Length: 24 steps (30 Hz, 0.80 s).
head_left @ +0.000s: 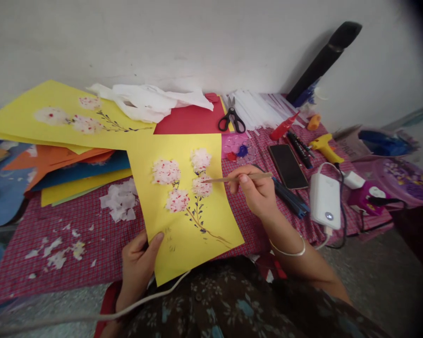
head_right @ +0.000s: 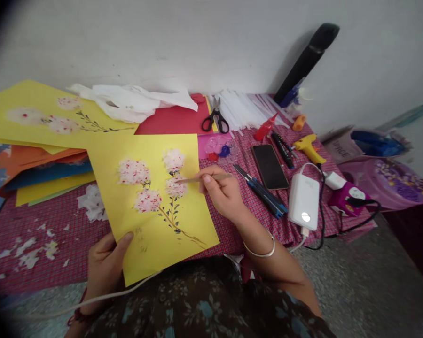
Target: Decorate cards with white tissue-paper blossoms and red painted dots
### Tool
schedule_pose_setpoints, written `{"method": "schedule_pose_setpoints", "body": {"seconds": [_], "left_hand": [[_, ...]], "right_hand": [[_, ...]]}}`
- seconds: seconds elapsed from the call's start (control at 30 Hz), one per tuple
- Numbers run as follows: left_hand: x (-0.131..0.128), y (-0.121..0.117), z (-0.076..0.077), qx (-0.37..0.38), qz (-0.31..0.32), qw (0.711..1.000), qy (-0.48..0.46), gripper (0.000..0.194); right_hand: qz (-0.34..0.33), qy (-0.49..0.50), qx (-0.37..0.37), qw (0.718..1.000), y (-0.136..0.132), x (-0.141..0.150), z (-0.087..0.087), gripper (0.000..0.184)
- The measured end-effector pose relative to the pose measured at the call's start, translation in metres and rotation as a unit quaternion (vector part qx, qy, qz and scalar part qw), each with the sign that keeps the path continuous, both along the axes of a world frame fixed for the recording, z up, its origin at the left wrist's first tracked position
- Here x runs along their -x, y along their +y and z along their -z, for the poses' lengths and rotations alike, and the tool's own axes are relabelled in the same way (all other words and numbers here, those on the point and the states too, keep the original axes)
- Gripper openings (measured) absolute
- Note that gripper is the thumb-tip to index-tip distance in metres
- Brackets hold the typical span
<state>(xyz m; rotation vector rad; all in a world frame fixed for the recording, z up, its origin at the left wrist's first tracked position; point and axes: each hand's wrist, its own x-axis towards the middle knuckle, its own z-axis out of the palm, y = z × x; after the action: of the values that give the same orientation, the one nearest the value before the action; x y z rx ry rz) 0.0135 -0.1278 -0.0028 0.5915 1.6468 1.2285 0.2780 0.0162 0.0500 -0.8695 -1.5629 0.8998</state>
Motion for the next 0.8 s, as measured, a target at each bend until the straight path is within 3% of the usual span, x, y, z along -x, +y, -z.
{"method": "schedule_pose_setpoints", "body": {"seconds": [0.23, 0.4, 0.5, 0.8], "left_hand": [[0.002, 0.0, 0.003, -0.006, 0.027, 0.999, -0.027, 0.038], [0.004, 0.001, 0.004, -0.017, 0.038, 0.999, -0.017, 0.04], [0.004, 0.002, 0.002, -0.01, 0.038, 0.999, -0.019, 0.042], [0.002, 0.003, 0.001, -0.017, 0.018, 1.0, -0.005, 0.042]], "right_hand": [[0.015, 0.033, 0.014, 0.999, 0.001, -0.008, 0.001, 0.02], [0.023, 0.189, 0.054, 0.98, 0.009, -0.014, -0.001, 0.019], [0.022, 0.235, 0.073, 0.969, 0.014, -0.017, 0.0, 0.019], [-0.023, 0.219, 0.025, 0.975, 0.01, -0.013, 0.002, 0.017]]}}
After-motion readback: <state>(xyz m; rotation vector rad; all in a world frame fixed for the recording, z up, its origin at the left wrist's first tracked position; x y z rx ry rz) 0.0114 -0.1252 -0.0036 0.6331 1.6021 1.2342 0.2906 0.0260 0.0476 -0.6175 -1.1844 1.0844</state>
